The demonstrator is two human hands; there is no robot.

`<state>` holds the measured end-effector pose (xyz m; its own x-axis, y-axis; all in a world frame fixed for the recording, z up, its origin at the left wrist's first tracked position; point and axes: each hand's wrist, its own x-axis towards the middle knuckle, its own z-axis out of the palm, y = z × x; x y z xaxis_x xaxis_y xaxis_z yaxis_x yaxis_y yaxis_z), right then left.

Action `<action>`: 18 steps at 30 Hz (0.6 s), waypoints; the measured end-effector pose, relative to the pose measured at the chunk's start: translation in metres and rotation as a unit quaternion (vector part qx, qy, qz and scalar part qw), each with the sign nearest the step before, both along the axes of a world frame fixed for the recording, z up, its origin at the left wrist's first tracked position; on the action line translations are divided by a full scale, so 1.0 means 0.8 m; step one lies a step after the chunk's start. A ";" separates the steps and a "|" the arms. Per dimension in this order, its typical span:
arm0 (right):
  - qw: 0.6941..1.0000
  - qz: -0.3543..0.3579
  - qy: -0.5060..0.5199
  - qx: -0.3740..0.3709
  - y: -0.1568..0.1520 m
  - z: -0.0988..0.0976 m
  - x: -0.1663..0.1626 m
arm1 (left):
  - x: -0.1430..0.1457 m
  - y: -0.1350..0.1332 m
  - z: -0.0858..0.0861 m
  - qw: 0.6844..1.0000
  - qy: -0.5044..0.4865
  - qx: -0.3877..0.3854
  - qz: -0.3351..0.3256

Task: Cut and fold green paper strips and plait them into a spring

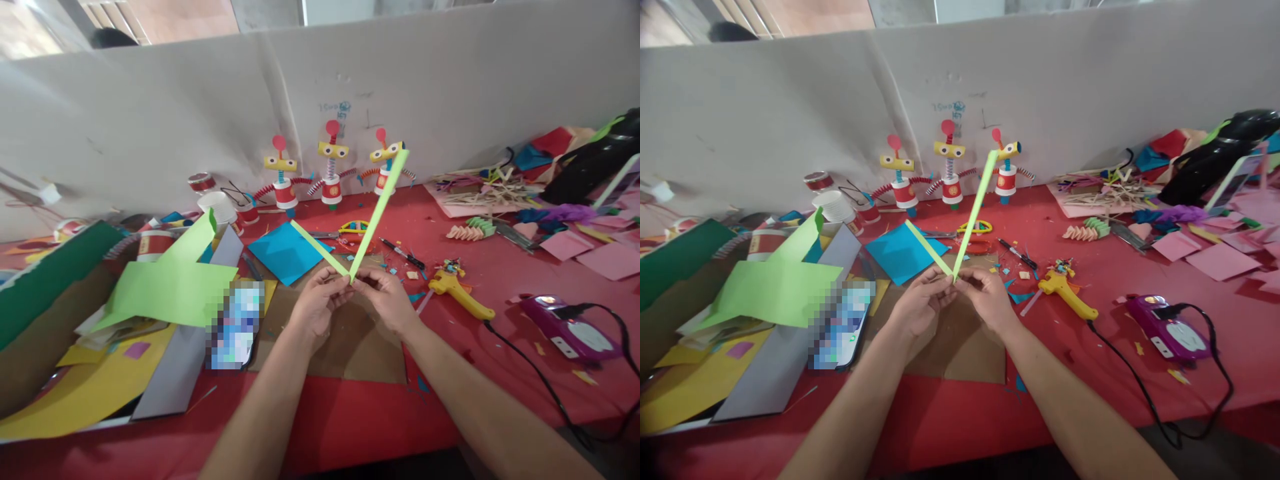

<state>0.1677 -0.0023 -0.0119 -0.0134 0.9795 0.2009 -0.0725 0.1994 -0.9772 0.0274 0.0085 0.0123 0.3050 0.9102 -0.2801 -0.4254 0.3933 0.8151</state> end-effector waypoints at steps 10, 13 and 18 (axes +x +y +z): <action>1.000 0.009 0.000 0.021 -0.001 0.003 -0.006 | 0.008 -0.001 -0.001 0.999 -0.014 0.028 0.043; 1.000 0.005 0.014 -0.009 -0.004 0.004 -0.008 | 0.012 -0.003 0.001 0.995 0.008 0.058 0.080; 0.997 -0.056 -0.033 -0.034 -0.006 0.007 -0.004 | 0.018 -0.006 -0.003 0.984 0.093 0.129 0.087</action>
